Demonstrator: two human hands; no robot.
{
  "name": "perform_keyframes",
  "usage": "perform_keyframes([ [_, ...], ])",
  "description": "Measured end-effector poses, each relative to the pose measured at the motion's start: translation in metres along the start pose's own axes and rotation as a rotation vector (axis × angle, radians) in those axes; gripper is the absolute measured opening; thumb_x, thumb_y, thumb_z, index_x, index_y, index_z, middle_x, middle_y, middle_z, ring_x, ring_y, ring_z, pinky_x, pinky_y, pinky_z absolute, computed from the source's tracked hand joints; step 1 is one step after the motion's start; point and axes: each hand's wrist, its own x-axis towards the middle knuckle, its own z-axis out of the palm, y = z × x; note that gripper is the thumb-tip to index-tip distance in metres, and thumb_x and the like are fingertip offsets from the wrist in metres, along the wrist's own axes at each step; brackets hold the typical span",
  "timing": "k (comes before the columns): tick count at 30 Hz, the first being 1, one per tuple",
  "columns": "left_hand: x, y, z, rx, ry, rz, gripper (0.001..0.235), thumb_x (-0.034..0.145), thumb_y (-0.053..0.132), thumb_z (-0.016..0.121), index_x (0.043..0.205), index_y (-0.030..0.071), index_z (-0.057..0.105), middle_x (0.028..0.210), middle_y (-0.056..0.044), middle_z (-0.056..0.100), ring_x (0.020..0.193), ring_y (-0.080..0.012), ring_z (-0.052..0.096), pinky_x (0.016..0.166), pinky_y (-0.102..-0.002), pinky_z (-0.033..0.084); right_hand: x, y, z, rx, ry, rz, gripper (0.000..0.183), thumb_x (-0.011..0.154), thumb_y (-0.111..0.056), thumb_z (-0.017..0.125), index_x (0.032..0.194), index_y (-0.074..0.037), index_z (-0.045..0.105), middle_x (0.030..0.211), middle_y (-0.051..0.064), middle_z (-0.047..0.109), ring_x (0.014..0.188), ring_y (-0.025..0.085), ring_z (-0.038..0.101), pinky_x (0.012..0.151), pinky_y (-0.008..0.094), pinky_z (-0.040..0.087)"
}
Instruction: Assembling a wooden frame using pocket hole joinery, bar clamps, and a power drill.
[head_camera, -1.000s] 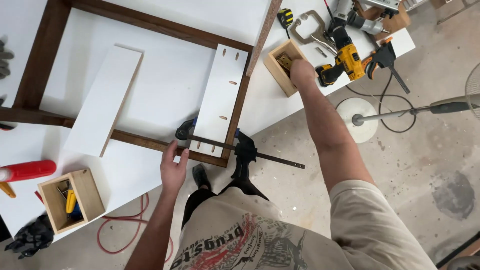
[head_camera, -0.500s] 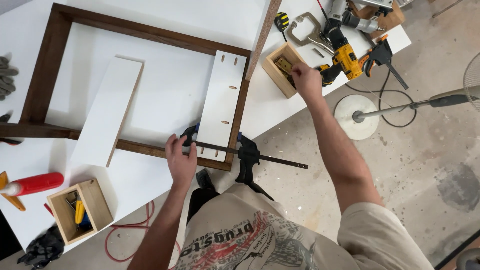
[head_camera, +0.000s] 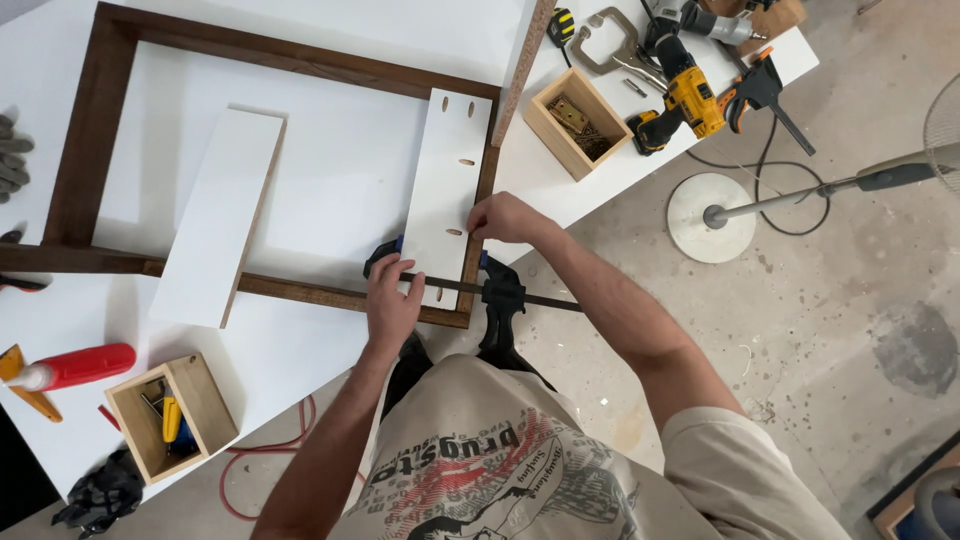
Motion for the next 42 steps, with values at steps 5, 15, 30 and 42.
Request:
perform_keyframes([
  [5, -0.005, -0.001, -0.012, -0.039, -0.009, -0.024, 0.024, 0.100, 0.022, 0.069, 0.119, 0.008, 0.068, 0.133, -0.010, 0.055, 0.124, -0.0355, 0.061, 0.097, -0.047, 0.056, 0.029, 0.007, 0.011, -0.210, -0.052, -0.021, 0.028, 0.083, -0.017, 0.081, 0.110, -0.013, 0.076, 0.099, 0.010, 0.077, 0.094, 0.029, 0.075, 0.085, 0.043, 0.060],
  [15, -0.008, -0.002, -0.019, -0.064, -0.025, -0.026, 0.024, 0.103, 0.022, 0.066, 0.122, 0.007, 0.067, 0.134, -0.013, 0.054, 0.123, -0.0382, 0.060, 0.096, -0.050, 0.056, 0.046, 0.011, 0.014, -0.407, -0.122, -0.141, 0.024, 0.080, -0.012, 0.081, 0.099, -0.009, 0.068, 0.087, 0.011, 0.074, 0.084, 0.033, 0.074, 0.075, 0.043, 0.059],
  [30, -0.011, -0.004, -0.002, -0.054, -0.104, -0.049, 0.023, 0.102, 0.023, 0.068, 0.119, 0.009, 0.068, 0.132, -0.011, 0.058, 0.124, -0.0354, 0.062, 0.101, -0.050, 0.052, 0.053, 0.016, 0.024, -0.500, -0.151, -0.147, 0.024, 0.082, -0.012, 0.080, 0.099, -0.011, 0.063, 0.088, 0.013, 0.071, 0.086, 0.036, 0.073, 0.073, 0.046, 0.060],
  [42, -0.017, -0.003, -0.002, -0.049, -0.254, -0.117, 0.028, 0.104, 0.028, 0.063, 0.124, 0.010, 0.066, 0.136, -0.012, 0.055, 0.128, -0.0346, 0.057, 0.105, -0.047, 0.050, 0.059, 0.021, 0.029, -0.511, -0.131, -0.107, 0.027, 0.080, -0.013, 0.083, 0.099, -0.012, 0.065, 0.088, 0.013, 0.072, 0.086, 0.036, 0.074, 0.071, 0.046, 0.061],
])
